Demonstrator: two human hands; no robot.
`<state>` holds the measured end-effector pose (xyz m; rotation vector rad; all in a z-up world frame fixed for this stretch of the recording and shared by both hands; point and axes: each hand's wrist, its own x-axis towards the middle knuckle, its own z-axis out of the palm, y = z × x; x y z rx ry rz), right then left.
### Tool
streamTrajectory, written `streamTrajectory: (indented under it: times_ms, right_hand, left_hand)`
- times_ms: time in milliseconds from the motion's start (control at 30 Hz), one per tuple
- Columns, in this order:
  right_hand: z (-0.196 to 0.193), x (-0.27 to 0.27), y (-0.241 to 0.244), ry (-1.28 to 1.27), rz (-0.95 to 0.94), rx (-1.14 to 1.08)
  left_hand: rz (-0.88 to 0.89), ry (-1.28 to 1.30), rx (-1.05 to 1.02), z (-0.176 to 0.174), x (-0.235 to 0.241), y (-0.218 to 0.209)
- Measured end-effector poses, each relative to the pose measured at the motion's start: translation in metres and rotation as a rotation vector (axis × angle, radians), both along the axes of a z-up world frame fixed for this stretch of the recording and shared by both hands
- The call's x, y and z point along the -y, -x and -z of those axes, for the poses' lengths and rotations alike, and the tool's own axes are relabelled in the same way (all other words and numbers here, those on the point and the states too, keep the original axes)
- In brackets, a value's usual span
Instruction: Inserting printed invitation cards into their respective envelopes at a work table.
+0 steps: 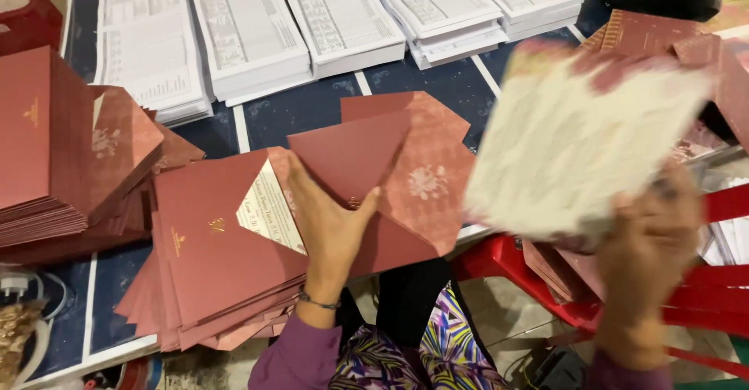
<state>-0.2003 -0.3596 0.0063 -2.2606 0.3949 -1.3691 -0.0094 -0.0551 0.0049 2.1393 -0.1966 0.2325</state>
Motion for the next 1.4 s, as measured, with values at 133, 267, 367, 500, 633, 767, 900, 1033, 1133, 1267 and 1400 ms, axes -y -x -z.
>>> streamTrajectory:
  times_ms: [133, 267, 367, 500, 633, 767, 900, 1033, 1133, 1267, 1400]
  right_hand:
    - [0.012, -0.042, -0.02, -0.749, -0.274, 0.018]
    - [0.021, -0.039, -0.028, -0.794, -0.538, 0.039]
    - [0.012, -0.044, -0.029, -0.872, -0.56, -0.019]
    - [0.007, -0.048, -0.033, -0.825, -0.561, -0.037]
    - [0.02, -0.061, -0.037, -0.763, -0.461, -0.082]
    - [0.025, -0.093, -0.043, -0.746, -0.42, -0.065]
    - [0.024, -0.126, -0.062, -0.811, -0.466, -0.003]
    - [0.018, -0.121, -0.071, -0.774, -0.499, -0.034]
    - [0.01, -0.126, -0.066, -0.886, -0.531, 0.055]
    - [0.034, -0.125, -0.072, -1.092, -0.592, 0.242]
    - [0.055, -0.137, -0.086, -0.94, -0.504, 0.045]
  left_hand:
    - [0.017, 0.084, -0.041, -0.008, 0.005, 0.005]
    - [0.057, 0.102, 0.062, 0.007, 0.004, 0.005]
    - [0.081, 0.062, 0.121, 0.011, 0.006, 0.009]
    - [0.115, 0.06, 0.122, 0.012, 0.008, 0.013]
    - [0.119, 0.076, 0.128, 0.014, 0.014, 0.018]
    - [0.103, 0.183, 0.181, 0.015, 0.019, 0.025]
    - [0.101, 0.099, 0.179, 0.015, 0.009, 0.026]
    - [0.042, 0.126, 0.175, 0.018, -0.004, 0.01]
    - [0.058, 0.243, 0.167, 0.028, -0.023, 0.002]
    - [0.186, 0.435, 0.007, 0.042, -0.026, -0.006]
    - [0.323, 0.316, -0.055, 0.012, -0.011, 0.021]
